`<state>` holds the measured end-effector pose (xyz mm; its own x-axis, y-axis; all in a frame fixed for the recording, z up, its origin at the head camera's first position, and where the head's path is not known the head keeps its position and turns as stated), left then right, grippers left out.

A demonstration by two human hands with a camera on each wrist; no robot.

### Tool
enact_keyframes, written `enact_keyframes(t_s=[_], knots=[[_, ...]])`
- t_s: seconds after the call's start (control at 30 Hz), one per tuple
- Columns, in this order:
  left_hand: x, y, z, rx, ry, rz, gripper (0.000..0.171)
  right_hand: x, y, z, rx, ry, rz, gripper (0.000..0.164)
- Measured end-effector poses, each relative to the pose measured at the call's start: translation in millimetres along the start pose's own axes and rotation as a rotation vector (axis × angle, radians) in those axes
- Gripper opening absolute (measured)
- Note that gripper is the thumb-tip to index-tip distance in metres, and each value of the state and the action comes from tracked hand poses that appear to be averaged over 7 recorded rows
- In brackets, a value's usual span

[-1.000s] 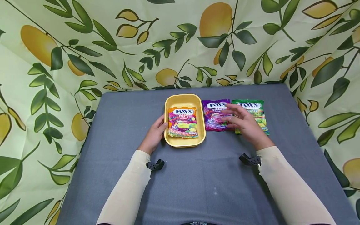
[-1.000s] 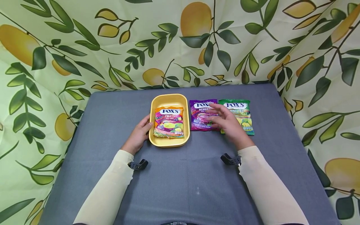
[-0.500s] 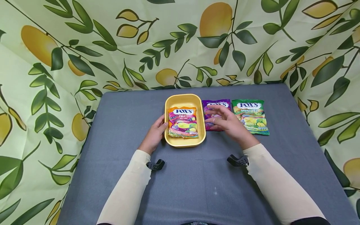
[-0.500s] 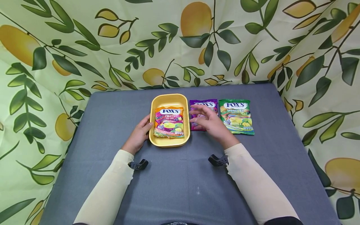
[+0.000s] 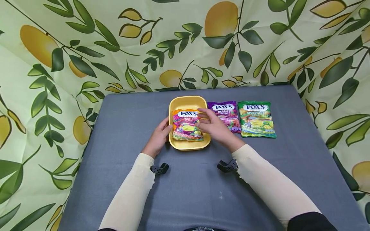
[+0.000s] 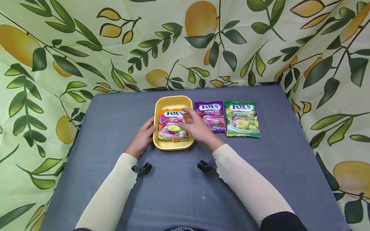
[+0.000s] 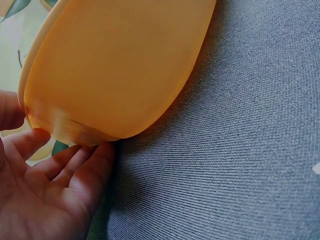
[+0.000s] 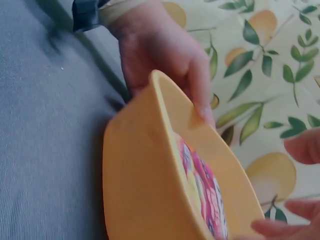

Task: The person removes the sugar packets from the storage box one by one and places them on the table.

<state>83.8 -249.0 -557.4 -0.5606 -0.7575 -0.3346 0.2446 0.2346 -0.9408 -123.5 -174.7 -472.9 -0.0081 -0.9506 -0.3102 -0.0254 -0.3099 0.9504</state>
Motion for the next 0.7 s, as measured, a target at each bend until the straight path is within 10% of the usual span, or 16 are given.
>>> enact_keyframes(t_s=[0.37,0.7], knots=[[-1.4,-4.6,-0.3,-0.029,0.018,0.002,0.050,18,-12,-22,-0.272,-0.184,-0.109,0.083],[-0.7,-0.2,0.7,-0.027,0.006,0.006,0.049,22,-19,-23,-0.232,-0.239,-0.177,0.082]])
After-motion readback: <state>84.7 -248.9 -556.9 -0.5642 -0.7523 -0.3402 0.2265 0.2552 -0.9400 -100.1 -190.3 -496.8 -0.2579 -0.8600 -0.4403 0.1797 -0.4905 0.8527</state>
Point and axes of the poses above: each hand's wrist, its own x-axis towards the middle knuckle, its own z-axis out of the back of the hand, y = z × x, the point moved 5 cm from there along x, towards the middle knuckle, and after that the axes turned 8 degrees about x, right-handed, at the moved point
